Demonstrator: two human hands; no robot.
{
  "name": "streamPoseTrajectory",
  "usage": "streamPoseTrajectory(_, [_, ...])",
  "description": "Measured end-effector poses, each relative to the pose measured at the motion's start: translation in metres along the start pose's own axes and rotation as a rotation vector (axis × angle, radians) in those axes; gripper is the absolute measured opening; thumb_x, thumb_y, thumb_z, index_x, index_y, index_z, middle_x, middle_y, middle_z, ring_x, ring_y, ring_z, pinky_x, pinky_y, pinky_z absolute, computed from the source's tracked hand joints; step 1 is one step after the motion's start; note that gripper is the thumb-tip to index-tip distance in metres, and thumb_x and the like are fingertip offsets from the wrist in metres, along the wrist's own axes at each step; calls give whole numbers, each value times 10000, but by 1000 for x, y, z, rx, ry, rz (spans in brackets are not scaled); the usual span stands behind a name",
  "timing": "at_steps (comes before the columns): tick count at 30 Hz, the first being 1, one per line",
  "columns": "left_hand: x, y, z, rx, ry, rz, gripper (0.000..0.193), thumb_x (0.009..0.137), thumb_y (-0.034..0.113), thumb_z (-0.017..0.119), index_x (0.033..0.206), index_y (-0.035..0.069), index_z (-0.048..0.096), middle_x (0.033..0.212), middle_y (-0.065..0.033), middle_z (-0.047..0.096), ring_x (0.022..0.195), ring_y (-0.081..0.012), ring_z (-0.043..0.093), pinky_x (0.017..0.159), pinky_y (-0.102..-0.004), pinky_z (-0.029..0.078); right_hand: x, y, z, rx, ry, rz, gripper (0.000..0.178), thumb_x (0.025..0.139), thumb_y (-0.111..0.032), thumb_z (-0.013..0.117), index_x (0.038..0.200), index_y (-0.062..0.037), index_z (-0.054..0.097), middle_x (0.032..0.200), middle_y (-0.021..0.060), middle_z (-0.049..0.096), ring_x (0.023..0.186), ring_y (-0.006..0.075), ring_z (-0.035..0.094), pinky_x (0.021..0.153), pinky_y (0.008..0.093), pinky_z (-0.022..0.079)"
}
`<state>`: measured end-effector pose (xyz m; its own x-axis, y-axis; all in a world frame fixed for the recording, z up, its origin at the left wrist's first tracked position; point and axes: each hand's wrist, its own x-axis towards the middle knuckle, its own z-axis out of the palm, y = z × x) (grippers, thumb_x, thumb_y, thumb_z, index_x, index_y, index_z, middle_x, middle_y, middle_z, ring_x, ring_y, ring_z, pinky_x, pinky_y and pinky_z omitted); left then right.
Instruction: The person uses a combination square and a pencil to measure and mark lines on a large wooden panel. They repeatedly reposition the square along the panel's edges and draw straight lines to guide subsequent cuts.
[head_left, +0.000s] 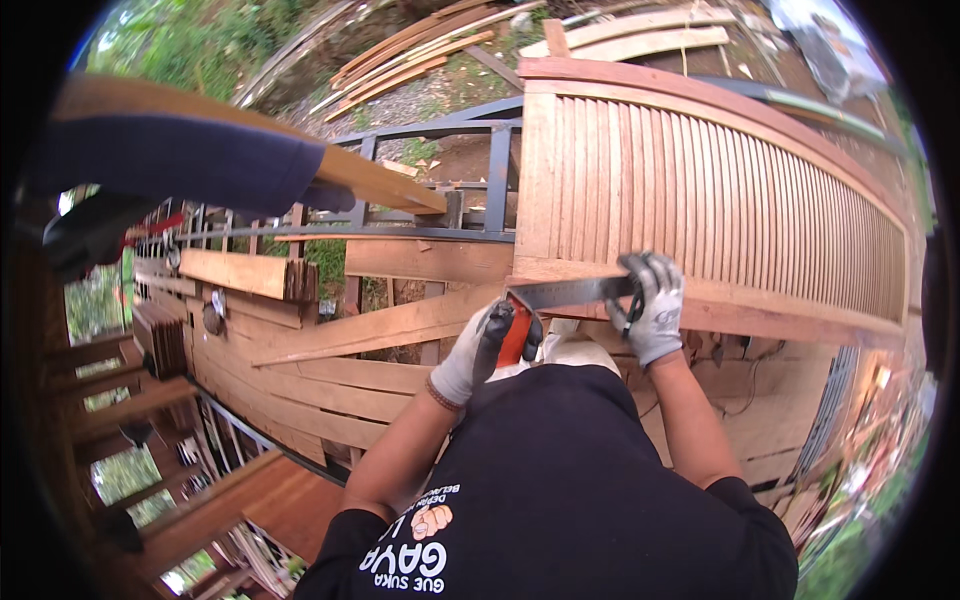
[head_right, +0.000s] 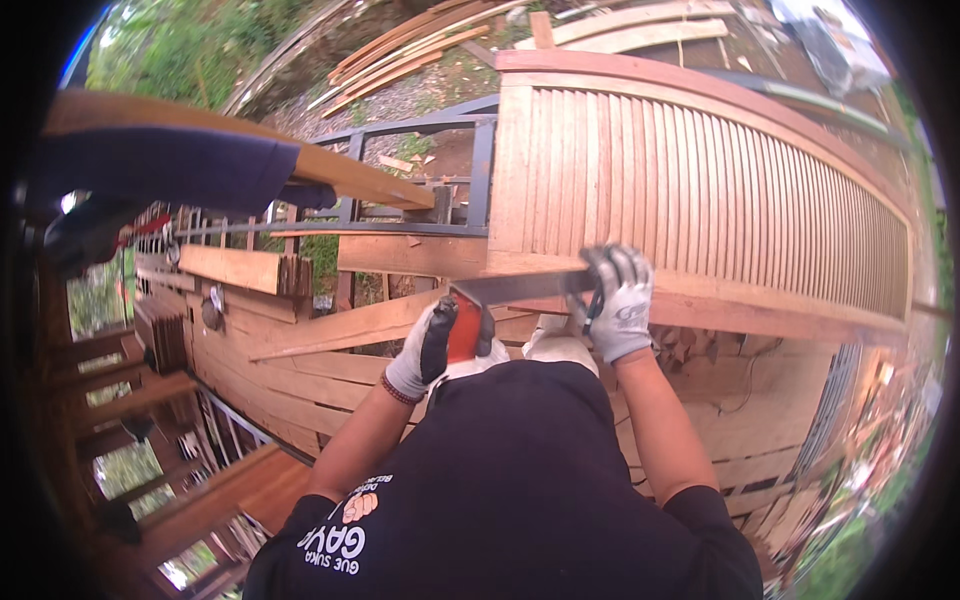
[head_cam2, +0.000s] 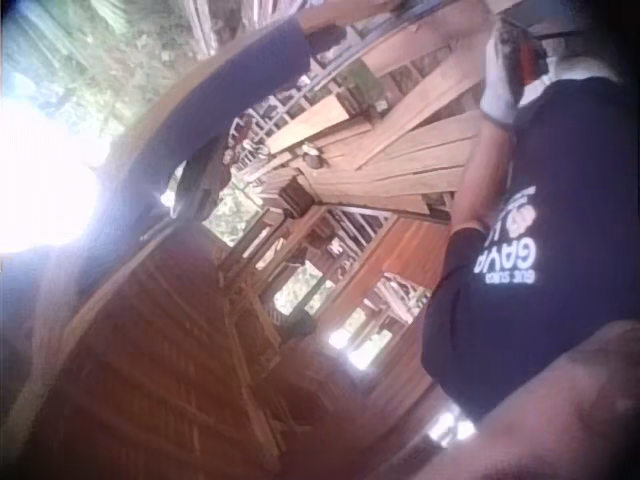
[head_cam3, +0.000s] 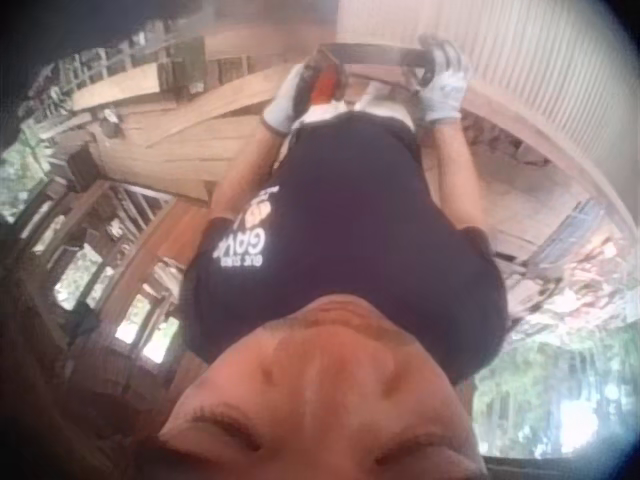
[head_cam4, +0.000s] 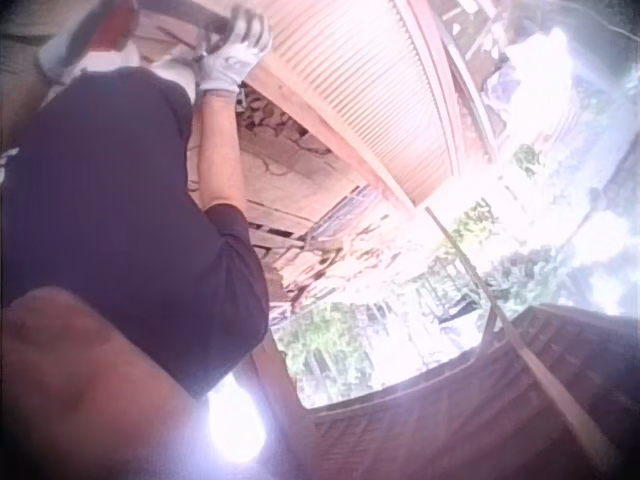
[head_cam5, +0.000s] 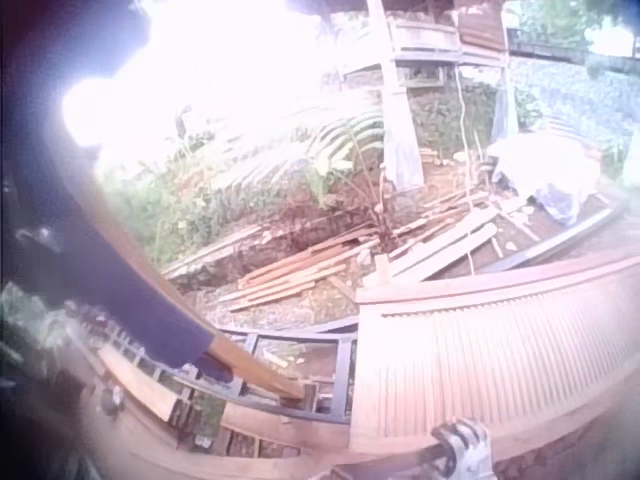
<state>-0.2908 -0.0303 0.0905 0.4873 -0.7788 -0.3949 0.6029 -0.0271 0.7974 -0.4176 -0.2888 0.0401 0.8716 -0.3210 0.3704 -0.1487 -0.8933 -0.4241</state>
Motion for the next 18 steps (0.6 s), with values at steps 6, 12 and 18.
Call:
streamPoseTrajectory(6, [92,81,0,1401,-235,467,634,827,248,718,1408,51,560,1194,-216,615,1035,-397,622,929,-448,497,11,-21,2,423,176,502,498,887,-127,757,1328,-10,557,1225,131,658,1122,301,640,987,422,499])
streamPoseTrajectory(12, [119,24,-62,1361,-434,567,675,859,190,689,1471,20,461,1291,-238,568,1171,-413,560,1029,-486,444,-26,-106,55,1222,209,808,417,934,-109,700,1314,14,582,1217,138,665,1131,217,643,1004,359,511])
streamPoseTrajectory(18, [90,-27,-66,542,-555,120,634,977,220,557,1529,-17,355,1443,-242,488,1322,-401,466,1170,-450,308,-75,-174,108,1007,244,947,433,890,-115,744,1286,0,610,1201,149,657,1106,247,644,979,404,517])
